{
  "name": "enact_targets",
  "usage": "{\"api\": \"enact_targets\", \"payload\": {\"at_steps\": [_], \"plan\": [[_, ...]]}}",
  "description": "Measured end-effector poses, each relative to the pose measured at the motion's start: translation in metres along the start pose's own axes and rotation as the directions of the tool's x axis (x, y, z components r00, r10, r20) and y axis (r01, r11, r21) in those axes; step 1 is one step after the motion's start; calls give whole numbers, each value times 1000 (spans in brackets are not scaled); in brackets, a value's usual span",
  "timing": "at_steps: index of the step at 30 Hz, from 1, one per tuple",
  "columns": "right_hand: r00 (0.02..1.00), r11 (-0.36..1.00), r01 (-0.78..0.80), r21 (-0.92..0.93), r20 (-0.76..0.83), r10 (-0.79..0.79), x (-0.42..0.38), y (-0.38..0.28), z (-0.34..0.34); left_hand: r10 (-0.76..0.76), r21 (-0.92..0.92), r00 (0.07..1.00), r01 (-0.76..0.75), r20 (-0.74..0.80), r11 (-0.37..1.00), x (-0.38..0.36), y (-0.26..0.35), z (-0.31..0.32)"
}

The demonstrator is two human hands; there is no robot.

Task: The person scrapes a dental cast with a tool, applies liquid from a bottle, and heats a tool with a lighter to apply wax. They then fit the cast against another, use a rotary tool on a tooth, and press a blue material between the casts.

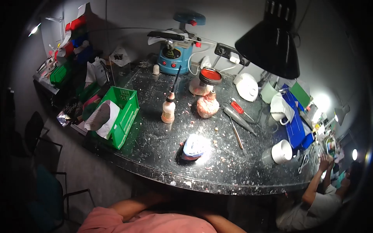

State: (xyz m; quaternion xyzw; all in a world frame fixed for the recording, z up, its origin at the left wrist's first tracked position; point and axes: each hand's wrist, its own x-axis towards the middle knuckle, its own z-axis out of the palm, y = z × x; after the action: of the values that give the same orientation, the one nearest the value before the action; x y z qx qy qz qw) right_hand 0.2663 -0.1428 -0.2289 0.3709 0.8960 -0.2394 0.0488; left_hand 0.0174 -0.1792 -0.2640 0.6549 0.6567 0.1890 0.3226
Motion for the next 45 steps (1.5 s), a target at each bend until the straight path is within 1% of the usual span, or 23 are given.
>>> {"api": "enact_targets", "payload": {"at_steps": [6,10,11,12,14,18,19,20,22,26,30,33,35,36,37,38,39,40,41,42,43,44,45], "plan": [[991,967,-57,250,130,25,26,-23,-14,-70,83,954,47,292,995,-22,11,8],[957,847,-271,458,221,187,7,-17,6,-36,125,788,-52,614,991,-33,21,8],[981,815,-190,547,68,183,7,-18,17,-16,129,748,-92,664,987,-41,27,10],[979,791,-88,606,-95,182,17,-18,24,40,97,746,-139,665,986,-43,33,5],[964,747,22,664,-211,160,20,-42,10,142,28,755,-208,640,978,-40,46,-13],[970,791,40,610,-212,115,29,-32,24,283,-123,822,-256,494,959,-33,49,-13],[980,734,-47,677,-110,165,31,-23,26,335,-194,849,-278,408,941,-32,49,-8],[978,668,-134,732,-12,209,34,-15,30,343,-194,839,-286,422,938,-32,51,-5],[967,645,-167,746,-2,253,37,-3,47,569,63,799,-589,192,806,-31,56,-3],[936,670,-167,723,-97,338,52,15,94,533,108,812,-568,240,816,-26,64,2],[939,627,-90,773,-144,312,42,4,63,564,66,803,-584,192,809,-24,60,9],[893,721,-54,690,-290,345,54,14,105,527,4,830,-537,183,844,-24,58,14],[983,428,-14,904,-66,171,49,14,99,509,-67,844,-505,171,860,-24,64,9],[984,648,-42,761,-82,160,26,0,79,266,-29,844,-286,466,958,-23,82,-13],[985,823,-67,563,-92,144,-11,-21,42,-6,83,716,-73,699,994,-20,92,-29],[999,789,-1,614,29,-21,-51,-25,-1,-8,86,710,-74,704,994,-21,92,-37],[847,842,-204,499,521,-103,-60,-26,-80,-57,205,788,-89,613,975,-24,88,-43],[828,719,-70,691,442,-344,-82,-3,-106,-95,315,858,-81,504,946,-29,82,-48],[859,647,-9,763,337,-385,-115,12,-160,-123,416,915,-52,384,908,-35,71,-50],[885,520,-90,849,307,-349,-142,31,-215,-140,506,955,-12,261,863,-41,55,-51],[938,294,-281,914,326,-118,-172,39,-275,-48,539,985,-49,164,841,-43,-3,-39],[981,359,-156,920,100,168,-200,69,-304,50,579,996,-83,74,811,-43,-79,-21],[977,495,140,857,-201,72,-205,114,-331,9,500,1000,-10,3,866,-43,-142,-13]]}}
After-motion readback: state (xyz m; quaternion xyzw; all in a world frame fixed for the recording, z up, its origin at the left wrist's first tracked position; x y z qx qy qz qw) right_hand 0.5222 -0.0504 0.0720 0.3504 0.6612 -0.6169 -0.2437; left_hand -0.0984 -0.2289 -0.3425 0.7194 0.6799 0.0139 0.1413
